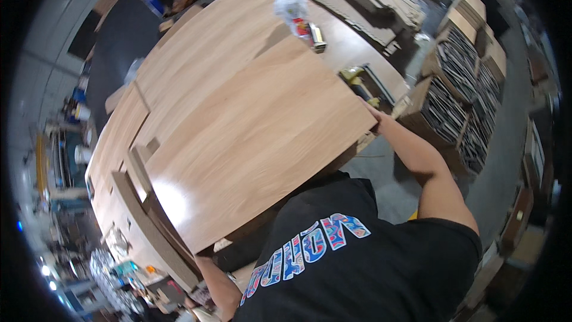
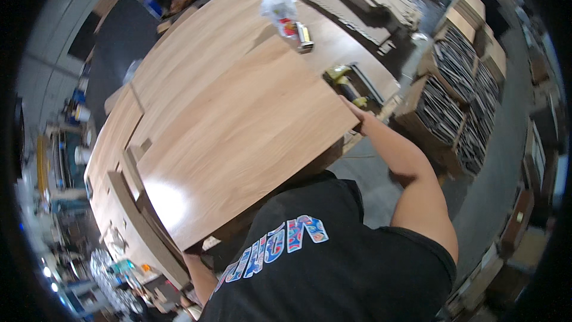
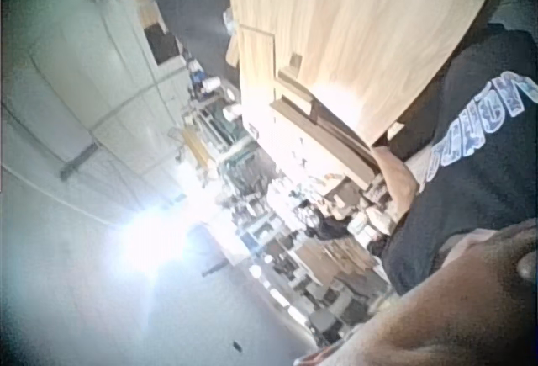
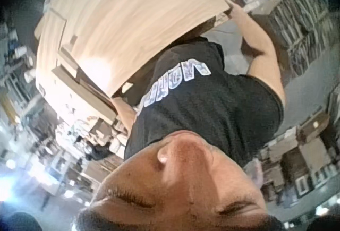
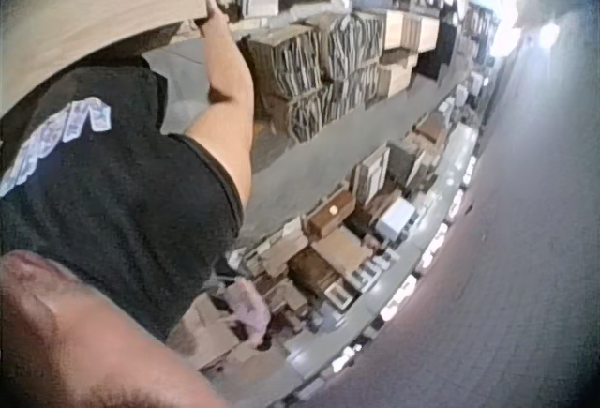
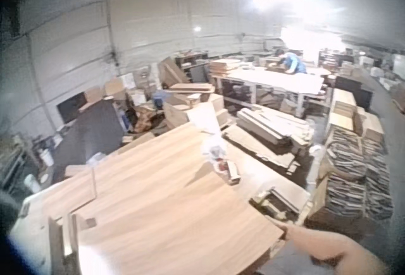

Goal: The person stacks wood panels on a workbench and uses a pneumatic nailer to attach a wooden strip to a large panel.

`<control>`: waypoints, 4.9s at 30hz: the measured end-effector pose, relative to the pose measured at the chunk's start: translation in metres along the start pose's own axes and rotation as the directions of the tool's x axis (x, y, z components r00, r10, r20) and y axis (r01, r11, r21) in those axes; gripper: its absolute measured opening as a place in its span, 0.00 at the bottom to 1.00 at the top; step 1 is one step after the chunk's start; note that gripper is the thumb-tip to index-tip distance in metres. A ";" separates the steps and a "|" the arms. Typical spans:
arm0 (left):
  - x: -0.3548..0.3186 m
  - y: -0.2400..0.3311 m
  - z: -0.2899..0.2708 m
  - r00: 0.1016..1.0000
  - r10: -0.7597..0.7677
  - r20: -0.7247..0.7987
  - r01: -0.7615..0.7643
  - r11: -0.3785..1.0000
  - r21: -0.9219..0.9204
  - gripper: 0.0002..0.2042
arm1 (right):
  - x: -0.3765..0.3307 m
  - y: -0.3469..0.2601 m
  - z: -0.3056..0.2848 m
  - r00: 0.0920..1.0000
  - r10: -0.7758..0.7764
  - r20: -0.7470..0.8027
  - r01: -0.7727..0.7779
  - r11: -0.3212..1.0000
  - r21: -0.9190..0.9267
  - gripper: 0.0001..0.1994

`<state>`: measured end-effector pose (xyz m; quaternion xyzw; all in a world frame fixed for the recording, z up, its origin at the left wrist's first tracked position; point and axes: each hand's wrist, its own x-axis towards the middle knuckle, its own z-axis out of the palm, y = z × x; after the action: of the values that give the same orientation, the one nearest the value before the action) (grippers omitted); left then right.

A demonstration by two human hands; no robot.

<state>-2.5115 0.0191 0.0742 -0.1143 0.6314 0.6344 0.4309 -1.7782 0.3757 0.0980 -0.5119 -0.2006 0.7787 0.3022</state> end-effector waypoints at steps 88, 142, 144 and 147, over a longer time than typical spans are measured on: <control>-0.064 0.076 0.391 0.377 0.385 0.842 -0.777 -0.363 0.514 0.42 | 0.109 -0.175 0.144 0.682 -0.726 0.093 0.521 0.393 -0.758 0.23; -0.085 0.045 0.519 0.428 0.196 0.882 -0.726 -0.507 0.465 0.37 | 0.094 -0.172 0.182 0.461 -0.887 0.007 0.279 0.138 -0.950 0.18; -0.100 0.009 0.570 0.360 0.174 0.916 -0.774 -0.493 0.398 0.37 | 0.098 -0.171 0.180 0.463 -0.886 -0.007 0.265 0.146 -0.953 0.18; -0.116 -0.034 0.620 0.225 0.222 0.949 -0.814 -0.492 0.308 0.38 | 0.097 -0.170 0.190 0.488 -0.873 -0.019 0.291 0.184 -0.939 0.17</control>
<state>-2.1708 0.5252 0.2396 0.7367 0.6568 0.1547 0.0452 -1.9355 0.5664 0.2132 -0.6602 -0.6441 0.1786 0.3426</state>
